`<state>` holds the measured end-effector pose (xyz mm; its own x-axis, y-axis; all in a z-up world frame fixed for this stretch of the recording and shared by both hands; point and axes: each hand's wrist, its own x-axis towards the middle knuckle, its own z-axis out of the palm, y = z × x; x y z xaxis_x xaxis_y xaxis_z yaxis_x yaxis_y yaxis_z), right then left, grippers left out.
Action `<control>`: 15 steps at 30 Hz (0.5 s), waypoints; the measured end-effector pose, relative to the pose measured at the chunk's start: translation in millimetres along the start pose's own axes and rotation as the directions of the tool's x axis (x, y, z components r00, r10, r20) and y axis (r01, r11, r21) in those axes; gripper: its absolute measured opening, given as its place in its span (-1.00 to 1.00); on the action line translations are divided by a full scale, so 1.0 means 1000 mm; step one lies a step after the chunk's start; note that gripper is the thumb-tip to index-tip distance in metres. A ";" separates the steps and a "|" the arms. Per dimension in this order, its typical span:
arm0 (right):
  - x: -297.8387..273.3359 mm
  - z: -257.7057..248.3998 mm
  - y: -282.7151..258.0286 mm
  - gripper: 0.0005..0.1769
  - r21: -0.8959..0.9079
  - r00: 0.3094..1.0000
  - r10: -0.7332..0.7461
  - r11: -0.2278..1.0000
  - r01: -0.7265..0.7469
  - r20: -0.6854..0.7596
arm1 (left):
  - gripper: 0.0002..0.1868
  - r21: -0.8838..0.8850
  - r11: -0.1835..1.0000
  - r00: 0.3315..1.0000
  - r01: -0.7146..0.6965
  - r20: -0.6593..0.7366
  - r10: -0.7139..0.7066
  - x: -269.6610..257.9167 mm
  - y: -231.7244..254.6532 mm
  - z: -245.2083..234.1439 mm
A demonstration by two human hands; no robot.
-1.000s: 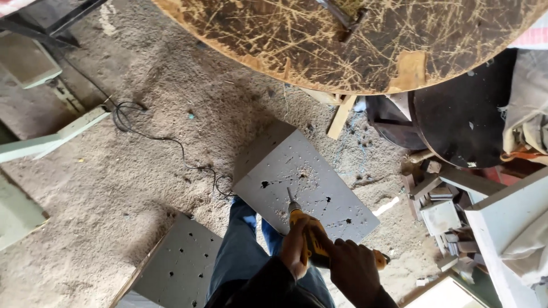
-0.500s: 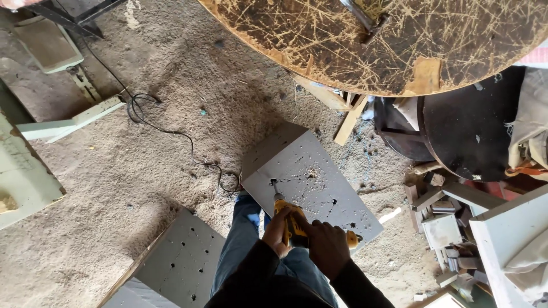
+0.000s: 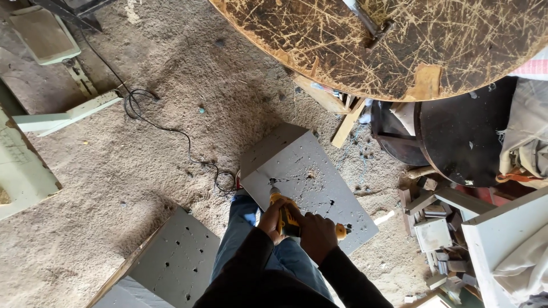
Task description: Using a power drill to create a series of holes in a grey foam block for upholstery preparation.
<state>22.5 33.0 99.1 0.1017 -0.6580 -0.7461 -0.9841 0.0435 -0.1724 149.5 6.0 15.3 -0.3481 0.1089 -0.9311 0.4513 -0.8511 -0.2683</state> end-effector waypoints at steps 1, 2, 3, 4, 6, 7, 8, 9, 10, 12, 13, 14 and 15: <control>0.002 0.000 0.000 -0.10 -0.003 1.000 -0.001 1.000 0.001 0.001 | -0.57 -0.002 1.000 1.000 0.000 0.002 0.000 0.001 0.001 0.001; 0.003 -0.001 0.001 -0.11 -0.016 1.000 0.003 1.000 -0.003 0.005 | -0.58 -0.013 1.000 0.999 0.010 -0.032 -0.010 0.002 0.002 0.002; 0.006 -0.001 0.001 -0.11 -0.029 1.000 0.006 1.000 -0.006 0.008 | -0.58 -0.024 1.000 0.998 0.017 -0.066 -0.019 0.002 0.004 0.003; 0.006 -0.003 0.001 -0.11 -0.032 1.000 0.005 0.999 -0.005 0.008 | -0.58 -0.026 1.000 0.998 0.017 -0.065 -0.018 0.002 0.003 0.003; 0.007 -0.005 0.002 -0.09 -0.023 0.999 0.018 1.000 -0.018 0.031 | -0.53 -0.041 0.999 1.000 0.014 -0.021 -0.015 0.004 0.002 0.002; 0.007 -0.005 0.003 -0.09 -0.024 0.999 0.021 1.000 -0.020 0.033 | -0.53 -0.042 0.999 1.000 0.017 -0.020 -0.018 0.005 0.002 0.004; 0.007 -0.005 0.004 -0.08 -0.040 1.000 0.017 0.999 -0.016 0.023 | -0.55 -0.045 0.999 1.000 0.012 -0.004 -0.012 0.006 0.002 0.005; 0.008 -0.005 0.004 -0.07 -0.055 1.000 0.006 0.998 -0.005 0.015 | -0.57 -0.053 0.999 1.000 0.002 0.007 -0.002 0.006 0.002 0.003; 0.008 -0.003 0.003 -0.07 -0.055 1.000 0.001 0.998 0.000 0.018 | -0.57 -0.057 0.998 1.000 0.001 0.004 -0.001 0.006 0.002 0.001; 0.008 -0.002 0.005 -0.09 -0.055 1.000 -0.010 0.998 0.010 0.008 | -0.55 -0.035 0.999 1.000 0.001 0.021 0.000 0.007 0.000 0.001; 0.010 -0.002 0.006 -0.09 -0.056 1.000 -0.009 0.998 0.010 0.008 | -0.55 -0.035 0.999 1.000 0.001 0.022 -0.001 0.008 0.001 0.001; 0.011 -0.002 0.006 -0.11 -0.045 1.000 -0.007 0.999 0.007 0.004 | -0.53 -0.044 0.999 1.000 -0.004 0.003 0.004 0.010 0.002 0.002; 0.013 -0.002 0.005 -0.13 -0.033 1.000 -0.006 0.999 0.006 0.000 | -0.50 -0.054 0.998 1.000 -0.010 -0.017 0.010 0.011 0.003 0.002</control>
<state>18.3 23.6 90.0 0.1073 -0.6584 -0.7450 -0.9878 0.0148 -0.1553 145.7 3.6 4.9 -0.3300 0.1093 -0.9376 0.4987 -0.8231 -0.2715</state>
